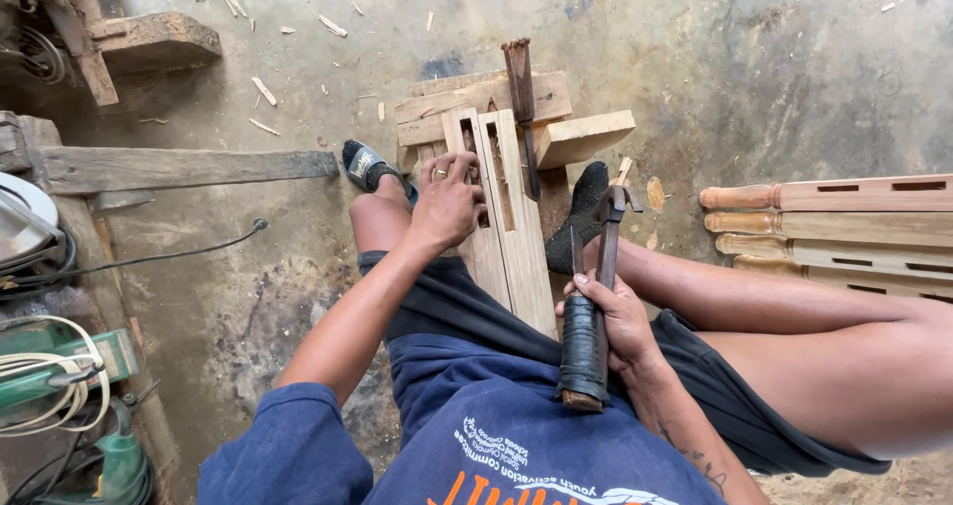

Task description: Chiseling and hammering wood to create joinery slots in furniture components.

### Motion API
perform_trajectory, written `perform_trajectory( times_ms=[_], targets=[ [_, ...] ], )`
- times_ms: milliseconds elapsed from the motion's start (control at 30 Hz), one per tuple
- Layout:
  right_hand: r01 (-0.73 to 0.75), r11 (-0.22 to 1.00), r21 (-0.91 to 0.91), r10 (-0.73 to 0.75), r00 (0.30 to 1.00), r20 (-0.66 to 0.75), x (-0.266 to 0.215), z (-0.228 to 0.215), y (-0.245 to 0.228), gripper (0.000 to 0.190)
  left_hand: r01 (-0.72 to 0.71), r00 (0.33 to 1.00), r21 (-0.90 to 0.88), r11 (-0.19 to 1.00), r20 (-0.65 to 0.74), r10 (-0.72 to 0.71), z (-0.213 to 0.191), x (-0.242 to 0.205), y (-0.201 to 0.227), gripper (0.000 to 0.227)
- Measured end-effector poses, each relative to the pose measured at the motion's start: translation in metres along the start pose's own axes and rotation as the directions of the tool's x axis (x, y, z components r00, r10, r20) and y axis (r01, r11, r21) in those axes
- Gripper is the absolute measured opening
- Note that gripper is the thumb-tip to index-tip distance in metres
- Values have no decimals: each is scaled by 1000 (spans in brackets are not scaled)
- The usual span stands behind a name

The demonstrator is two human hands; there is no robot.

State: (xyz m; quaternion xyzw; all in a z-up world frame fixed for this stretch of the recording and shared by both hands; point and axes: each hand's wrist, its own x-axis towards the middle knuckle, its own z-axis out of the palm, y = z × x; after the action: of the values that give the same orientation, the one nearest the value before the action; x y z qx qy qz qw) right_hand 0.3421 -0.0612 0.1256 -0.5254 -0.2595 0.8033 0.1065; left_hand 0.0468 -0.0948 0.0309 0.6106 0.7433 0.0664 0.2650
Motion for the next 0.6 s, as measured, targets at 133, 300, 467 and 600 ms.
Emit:
perform_trajectory(
  times_ms=[133, 300, 467, 600],
  targets=[
    [8, 999, 34, -9, 1000, 16, 2, 4, -3, 21, -41, 972, 70, 997, -229, 56, 5, -16, 1, 31],
    [117, 992, -49, -119, 991, -55, 8, 4, 4, 17, 17, 939, -233, 972, -332, -96, -1, -58, 56, 33],
    [366, 812, -454, -422, 906, -26, 5, 27, -39, 18, 134, 985, -878, 460, 168, 33, 14, -85, 115, 66],
    [450, 709, -543, -566, 823, -57, 46, 15, -41, 25, 109, 992, -870, 482, 127, 4, 41, -68, 123, 64]
  ],
)
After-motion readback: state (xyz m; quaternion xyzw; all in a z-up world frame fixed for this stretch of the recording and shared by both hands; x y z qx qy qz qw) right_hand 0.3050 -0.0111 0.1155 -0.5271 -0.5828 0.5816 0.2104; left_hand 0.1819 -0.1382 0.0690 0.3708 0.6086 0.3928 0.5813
